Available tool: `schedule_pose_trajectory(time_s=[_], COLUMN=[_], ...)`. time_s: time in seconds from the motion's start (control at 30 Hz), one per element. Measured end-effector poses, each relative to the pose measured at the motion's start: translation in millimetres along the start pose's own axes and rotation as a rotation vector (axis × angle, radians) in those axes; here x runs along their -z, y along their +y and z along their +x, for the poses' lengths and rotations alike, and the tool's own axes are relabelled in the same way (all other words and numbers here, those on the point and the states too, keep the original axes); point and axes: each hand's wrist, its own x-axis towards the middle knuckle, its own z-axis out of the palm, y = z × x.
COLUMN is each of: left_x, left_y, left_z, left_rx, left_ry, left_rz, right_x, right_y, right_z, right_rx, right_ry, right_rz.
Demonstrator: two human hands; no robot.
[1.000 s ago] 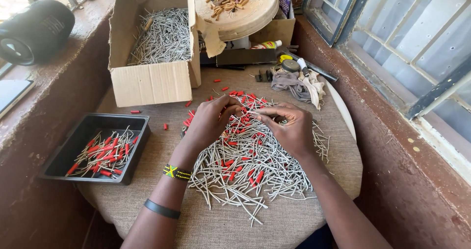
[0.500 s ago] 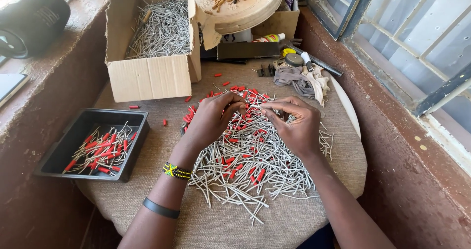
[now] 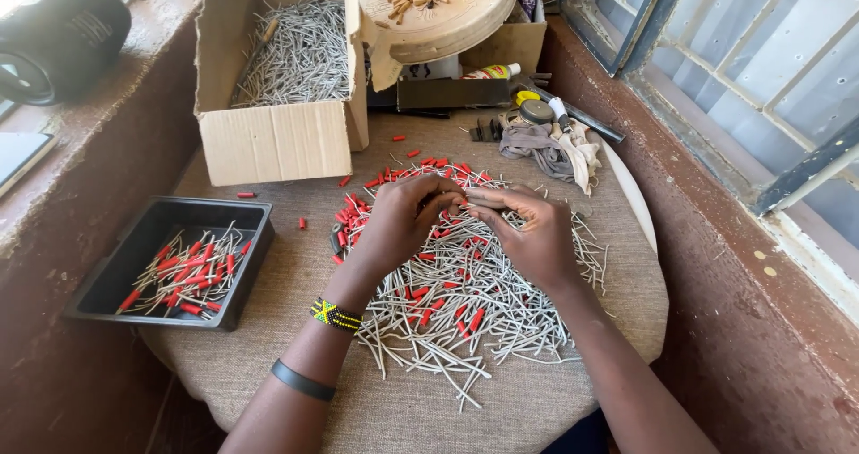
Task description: Assembling small metal rivets by inserting metal pins into red plastic caps.
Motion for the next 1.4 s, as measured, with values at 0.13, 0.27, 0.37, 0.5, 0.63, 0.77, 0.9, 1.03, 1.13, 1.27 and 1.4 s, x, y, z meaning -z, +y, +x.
schedule_pose_trajectory(time_s=[0.13, 0.27, 0.37, 0.5, 0.63, 0.77, 0.9, 1.03, 1.13, 1.27, 1.4], left_x=[2.1, -4.6, -10.3, -6.1, 1.7, -6.8, -15.1, -21.1, -32.6, -11.3, 29.2], left_y=[-14.2, -9.7, -17.8, -17.1, -39.0, -69.8, -52.1, -85.5, -107.9, -81.7, -12.8], left_z=[-3.4, -4.5, -4.2, -4.7, -6.8, -12.6, -11.2, -11.3, -8.9, -16.0, -1.1], left_rx=[0.100, 0.164, 0.169, 0.190, 0.250, -0.109, -0.011, -0.065, -0.083, 0.024, -0.052], left_ry=[0.062, 0.053, 0.052, 0.094, 0.156, -0.042, -0.257, -0.242, -0.257, -0.155, -0.098], left_rz=[-0.082, -0.231, -0.344, -0.555, -0.571, 0.292, 0.337, 0.345, 0.330, 0.172, 0.261], right_x=[5.0, 1.0, -2.3, 0.7, -14.8, -55.4, -114.5, -141.0, -114.9, -47.8, 19.8], right_y=[-22.5, -9.6, -7.9, -13.4, -35.3, -88.1, -133.7, -141.6, -123.6, -71.8, -24.3], right_z=[1.7, 2.1, 2.0, 1.7, 22.2, 34.8, 34.3, 46.8, 45.3, 36.2, 21.8], right_rx=[-0.063, -0.193, -0.203, -0.185, -0.188, 0.089, 0.333, 0.357, 0.373, 0.236, -0.045], right_ry=[-0.019, 0.016, 0.004, 0.010, 0.055, -0.264, -0.426, -0.368, -0.398, -0.380, -0.428], right_rz=[0.052, 0.139, 0.190, 0.246, 0.349, 0.263, 0.320, 0.295, 0.247, 0.128, -0.017])
